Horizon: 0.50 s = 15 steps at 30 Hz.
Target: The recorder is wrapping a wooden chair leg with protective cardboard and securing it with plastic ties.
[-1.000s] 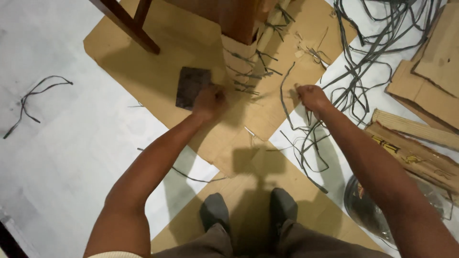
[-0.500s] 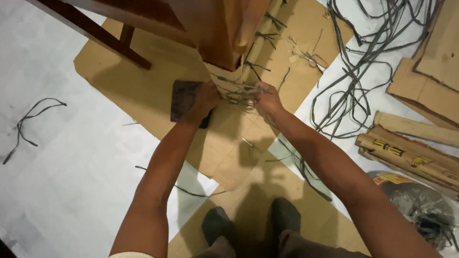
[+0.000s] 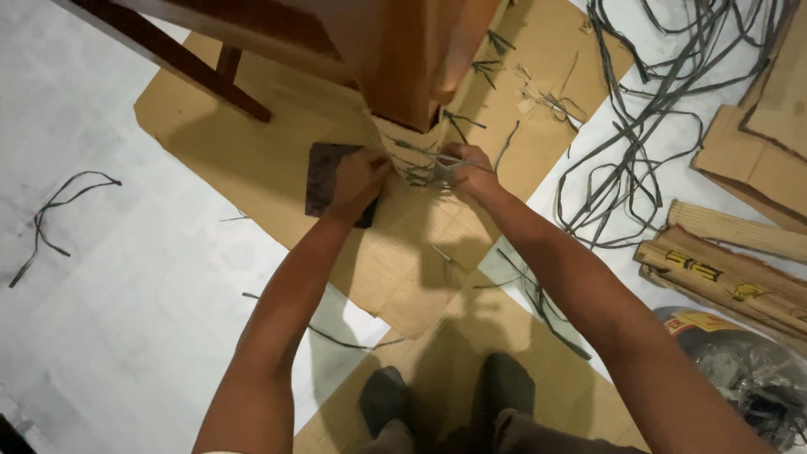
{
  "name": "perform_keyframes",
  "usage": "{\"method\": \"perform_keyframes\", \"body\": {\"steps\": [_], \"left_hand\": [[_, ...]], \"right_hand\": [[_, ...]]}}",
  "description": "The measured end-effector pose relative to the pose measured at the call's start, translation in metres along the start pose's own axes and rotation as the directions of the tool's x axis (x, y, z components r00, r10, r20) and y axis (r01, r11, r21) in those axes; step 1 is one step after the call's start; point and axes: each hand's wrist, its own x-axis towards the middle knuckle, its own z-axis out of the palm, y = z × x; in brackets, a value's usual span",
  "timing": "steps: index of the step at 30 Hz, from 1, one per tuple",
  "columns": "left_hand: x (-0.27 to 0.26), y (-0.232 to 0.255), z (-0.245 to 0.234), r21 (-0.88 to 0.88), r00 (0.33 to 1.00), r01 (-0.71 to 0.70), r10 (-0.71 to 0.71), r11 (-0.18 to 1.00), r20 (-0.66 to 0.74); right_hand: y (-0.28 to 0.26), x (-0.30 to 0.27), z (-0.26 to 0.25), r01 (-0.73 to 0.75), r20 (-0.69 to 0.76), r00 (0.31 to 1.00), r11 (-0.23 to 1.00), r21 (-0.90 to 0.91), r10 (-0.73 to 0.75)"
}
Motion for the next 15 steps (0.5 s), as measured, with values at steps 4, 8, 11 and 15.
{"method": "perform_keyframes", "body": {"steps": [4,8,11,15], "left_hand": [[-0.030,0.019,-0.006,0.061,0.996,0.052,-0.047,0.997,-0.069],[-0.064,0.036,0.002,0.005,0.952,-0.140,0.136,0.990,-0.274],[-0.072,0.023,0.021,-0.047,0.959,-0.127,0.111,0.991,-0.260],[-0.084,0.009,0.042,-0.218,0.987,-0.025,-0.011,0.976,-0.162]], "right_hand": [[0.036,-0.043,-0.031,-0.018,-0.044,0.999,0.982,-0.186,0.010],[-0.076,-0.044,0.033,-0.537,-0.318,0.835,0.792,-0.290,0.450],[-0.070,-0.065,0.039,-0.585,-0.355,0.795,0.775,-0.239,0.492],[-0.101,-0.088,0.046,-0.422,-0.316,0.901,0.766,-0.485,0.297]]}}
